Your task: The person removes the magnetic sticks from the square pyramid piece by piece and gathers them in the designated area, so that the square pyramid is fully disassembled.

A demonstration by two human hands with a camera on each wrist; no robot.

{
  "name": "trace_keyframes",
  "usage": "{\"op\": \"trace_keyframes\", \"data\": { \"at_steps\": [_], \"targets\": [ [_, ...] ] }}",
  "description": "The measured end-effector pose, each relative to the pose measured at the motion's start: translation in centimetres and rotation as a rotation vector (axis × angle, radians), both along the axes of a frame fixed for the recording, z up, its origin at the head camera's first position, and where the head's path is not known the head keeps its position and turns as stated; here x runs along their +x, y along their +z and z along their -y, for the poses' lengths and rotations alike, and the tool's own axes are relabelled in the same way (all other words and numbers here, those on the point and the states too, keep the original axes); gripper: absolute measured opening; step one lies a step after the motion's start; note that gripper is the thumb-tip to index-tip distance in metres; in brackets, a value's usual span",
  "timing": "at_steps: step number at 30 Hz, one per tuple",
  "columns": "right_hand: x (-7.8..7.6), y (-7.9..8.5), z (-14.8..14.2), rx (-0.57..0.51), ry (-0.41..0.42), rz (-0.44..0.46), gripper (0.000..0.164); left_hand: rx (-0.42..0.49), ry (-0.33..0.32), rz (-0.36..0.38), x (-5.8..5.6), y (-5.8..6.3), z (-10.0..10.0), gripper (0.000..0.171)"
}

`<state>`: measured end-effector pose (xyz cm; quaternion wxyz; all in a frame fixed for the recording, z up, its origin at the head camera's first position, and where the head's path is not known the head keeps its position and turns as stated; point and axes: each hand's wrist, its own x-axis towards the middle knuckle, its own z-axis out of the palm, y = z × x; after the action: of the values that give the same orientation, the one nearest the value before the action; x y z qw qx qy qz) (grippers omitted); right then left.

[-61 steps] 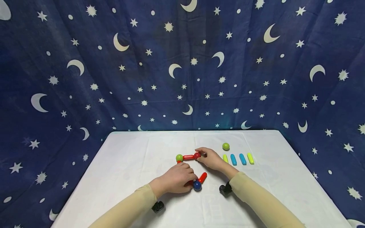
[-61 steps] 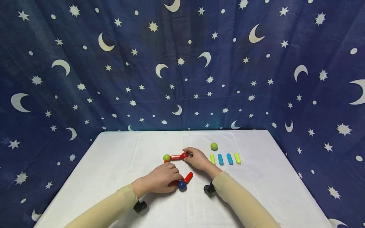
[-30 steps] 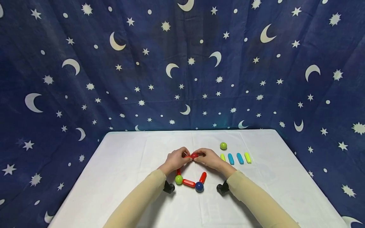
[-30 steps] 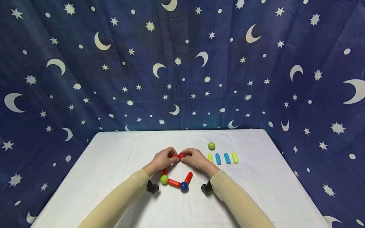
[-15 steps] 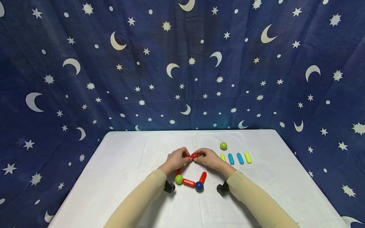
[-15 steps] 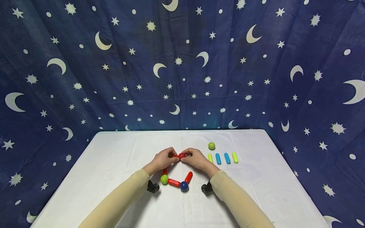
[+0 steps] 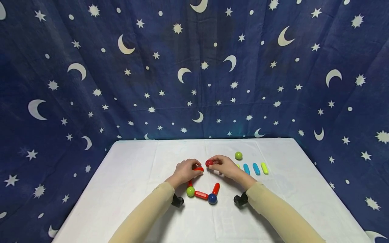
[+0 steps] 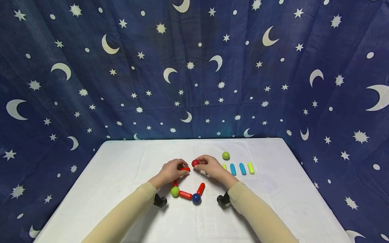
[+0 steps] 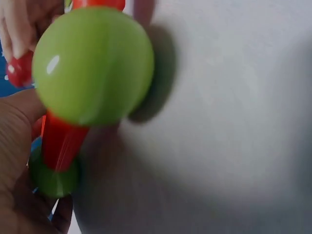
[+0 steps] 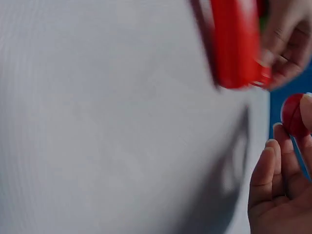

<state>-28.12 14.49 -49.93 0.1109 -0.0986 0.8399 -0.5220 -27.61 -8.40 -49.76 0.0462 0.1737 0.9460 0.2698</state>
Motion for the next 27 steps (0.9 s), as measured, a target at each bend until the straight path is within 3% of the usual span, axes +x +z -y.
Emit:
{"op": "trace_keyframes", "data": {
  "at_steps": [6, 11, 18, 27],
  "targets": [
    [-0.6, 2.8, -4.5, -0.011, -0.053, -0.098, 0.046, 0.005, 0.029, 0.023, 0.9, 0.3, 2.2, 0.042],
    [-1.4, 4.0, -9.6, 0.1, -0.17, -0.119, 0.054, 0.05, 0.041, 0.043, 1.3, 0.3, 3.5, 0.039],
    [-2.0, 2.9, -13.7, 0.259, -0.241, -0.102, 0.055, 0.089, 0.041, 0.055, 1.5, 0.1, 3.2, 0.018],
    [-2.2, 1.1, -14.5, 0.323, -0.231, -0.075, 0.05, 0.086, 0.049, 0.061, 1.2, -0.4, 2.7, 0.015]
  ]
}}
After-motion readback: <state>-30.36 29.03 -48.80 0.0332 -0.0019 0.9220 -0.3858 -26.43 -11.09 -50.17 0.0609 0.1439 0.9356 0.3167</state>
